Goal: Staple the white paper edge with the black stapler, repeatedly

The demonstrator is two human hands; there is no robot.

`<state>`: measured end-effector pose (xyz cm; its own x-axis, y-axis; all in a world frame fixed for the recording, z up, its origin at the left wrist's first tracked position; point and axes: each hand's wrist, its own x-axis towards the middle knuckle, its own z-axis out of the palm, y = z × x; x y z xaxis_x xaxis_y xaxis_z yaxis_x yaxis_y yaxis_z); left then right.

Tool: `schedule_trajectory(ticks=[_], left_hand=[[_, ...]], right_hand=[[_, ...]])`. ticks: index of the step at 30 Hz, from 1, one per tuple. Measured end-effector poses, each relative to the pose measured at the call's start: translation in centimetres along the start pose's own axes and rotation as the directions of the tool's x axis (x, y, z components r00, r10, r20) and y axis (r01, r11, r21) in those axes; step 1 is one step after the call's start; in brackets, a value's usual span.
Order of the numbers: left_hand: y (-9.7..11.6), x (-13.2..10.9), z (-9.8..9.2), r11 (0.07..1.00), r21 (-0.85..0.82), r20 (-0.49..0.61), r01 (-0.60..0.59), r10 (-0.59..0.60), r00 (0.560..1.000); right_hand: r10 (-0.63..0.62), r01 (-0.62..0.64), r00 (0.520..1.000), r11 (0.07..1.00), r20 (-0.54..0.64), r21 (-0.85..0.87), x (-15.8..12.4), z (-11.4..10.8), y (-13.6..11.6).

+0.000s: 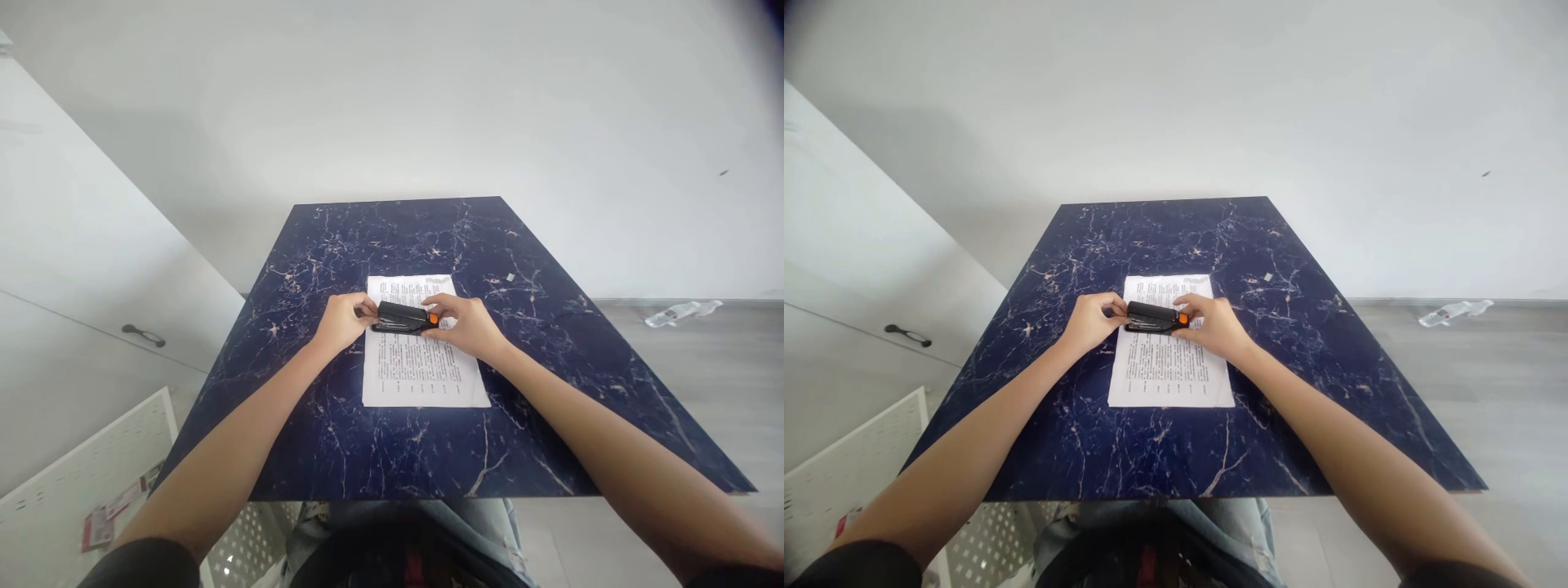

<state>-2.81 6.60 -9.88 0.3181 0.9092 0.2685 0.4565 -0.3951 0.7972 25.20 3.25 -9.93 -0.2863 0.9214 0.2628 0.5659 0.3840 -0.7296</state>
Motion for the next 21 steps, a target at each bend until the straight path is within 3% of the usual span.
schedule_trajectory(ticks=[4,9,11,21], left_hand=[[-0.9,0.3,-0.9,1.000,-0.002,0.000,0.003,-0.003,1.000],[-2.3,0.7,-2.2,0.986,0.162,-0.177,-0.034,0.063,0.982],[-2.8,0.9,-2.3,0.976,0.216,-0.188,-0.033,0.075,0.979],[-2.8,0.7,-1.1,0.825,0.540,0.106,-0.168,0.132,0.986]], right_hand=[[-0.022,0.022,1.000,0.999,0.003,-0.030,0.0,0.1,0.1],[-0.074,0.074,0.997,0.994,0.011,-0.078,-0.2,0.4,0.1],[-0.093,0.094,0.996,0.990,0.011,-0.106,-0.2,0.6,-0.3],[-0.063,0.078,0.993,0.984,0.095,-0.161,0.1,1.4,-1.1]])
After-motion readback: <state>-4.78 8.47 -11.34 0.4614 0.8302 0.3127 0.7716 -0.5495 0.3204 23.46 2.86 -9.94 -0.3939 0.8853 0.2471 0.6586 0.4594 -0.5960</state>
